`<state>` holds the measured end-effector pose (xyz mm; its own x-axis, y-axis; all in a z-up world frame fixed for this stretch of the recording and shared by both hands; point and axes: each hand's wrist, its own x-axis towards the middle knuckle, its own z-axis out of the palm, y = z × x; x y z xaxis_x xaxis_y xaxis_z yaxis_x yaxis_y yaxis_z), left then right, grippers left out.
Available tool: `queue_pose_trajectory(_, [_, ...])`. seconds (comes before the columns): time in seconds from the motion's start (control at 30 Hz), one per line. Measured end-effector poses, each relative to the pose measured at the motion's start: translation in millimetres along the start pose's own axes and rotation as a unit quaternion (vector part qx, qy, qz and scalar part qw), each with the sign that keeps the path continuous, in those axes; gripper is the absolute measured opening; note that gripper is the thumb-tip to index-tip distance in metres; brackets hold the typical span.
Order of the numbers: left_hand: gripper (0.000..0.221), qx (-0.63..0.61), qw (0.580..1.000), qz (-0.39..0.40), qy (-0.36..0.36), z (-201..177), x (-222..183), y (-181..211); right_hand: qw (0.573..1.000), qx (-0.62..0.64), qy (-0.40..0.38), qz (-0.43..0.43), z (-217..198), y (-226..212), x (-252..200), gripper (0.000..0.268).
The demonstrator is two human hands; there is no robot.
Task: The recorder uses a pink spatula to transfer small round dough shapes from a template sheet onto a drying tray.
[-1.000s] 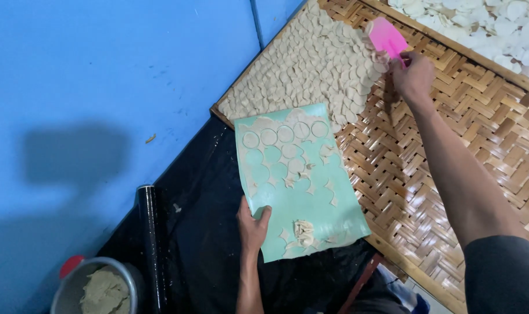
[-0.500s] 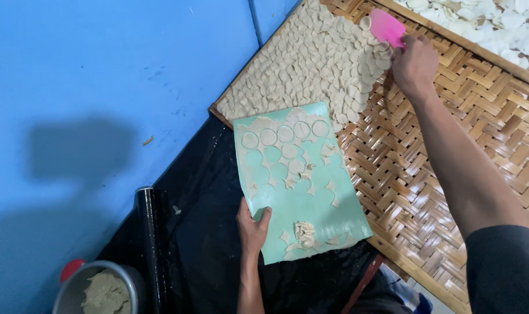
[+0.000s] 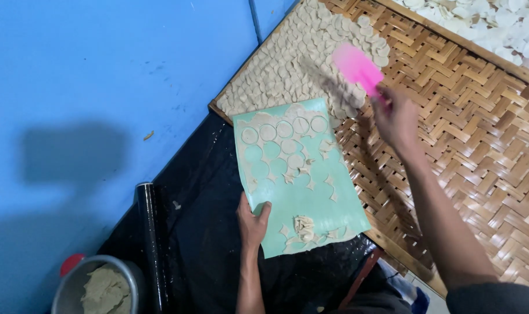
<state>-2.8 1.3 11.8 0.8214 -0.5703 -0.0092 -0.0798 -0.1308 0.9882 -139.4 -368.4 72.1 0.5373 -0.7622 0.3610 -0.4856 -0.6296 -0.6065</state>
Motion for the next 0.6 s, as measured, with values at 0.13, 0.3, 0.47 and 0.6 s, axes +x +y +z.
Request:
queue_pose_trajectory(0.13, [0.041, 0.024, 1.0, 0.006, 0.006, -0.5, 1.5, -4.0, 0.983, 0.078, -0.126, 0.113, 11.7, -30.0, -86.0, 0.03])
queue_pose_trajectory(0.3, [0.041, 0.012, 1.0, 0.025, -0.001, -1.2, 0.0, -8.2, 0.987, 0.087, -0.133, 0.016, 19.7, -62.6, -154.1, 0.032])
queue_pose_trajectory(0.47, [0.04, 0.021, 0.999, 0.026, 0.006, -2.2, -1.7, -8.1, 0.992, 0.033, -0.106, 0.06, 3.3, -87.3, -157.8, 0.032])
queue_pose_trajectory(0.6, [0.038, 0.023, 1.0, 0.013, 0.001, -1.8, -0.4, -9.0, 0.992, 0.008, -0.113, 0.056, -4.1, -92.4, -152.2, 0.032])
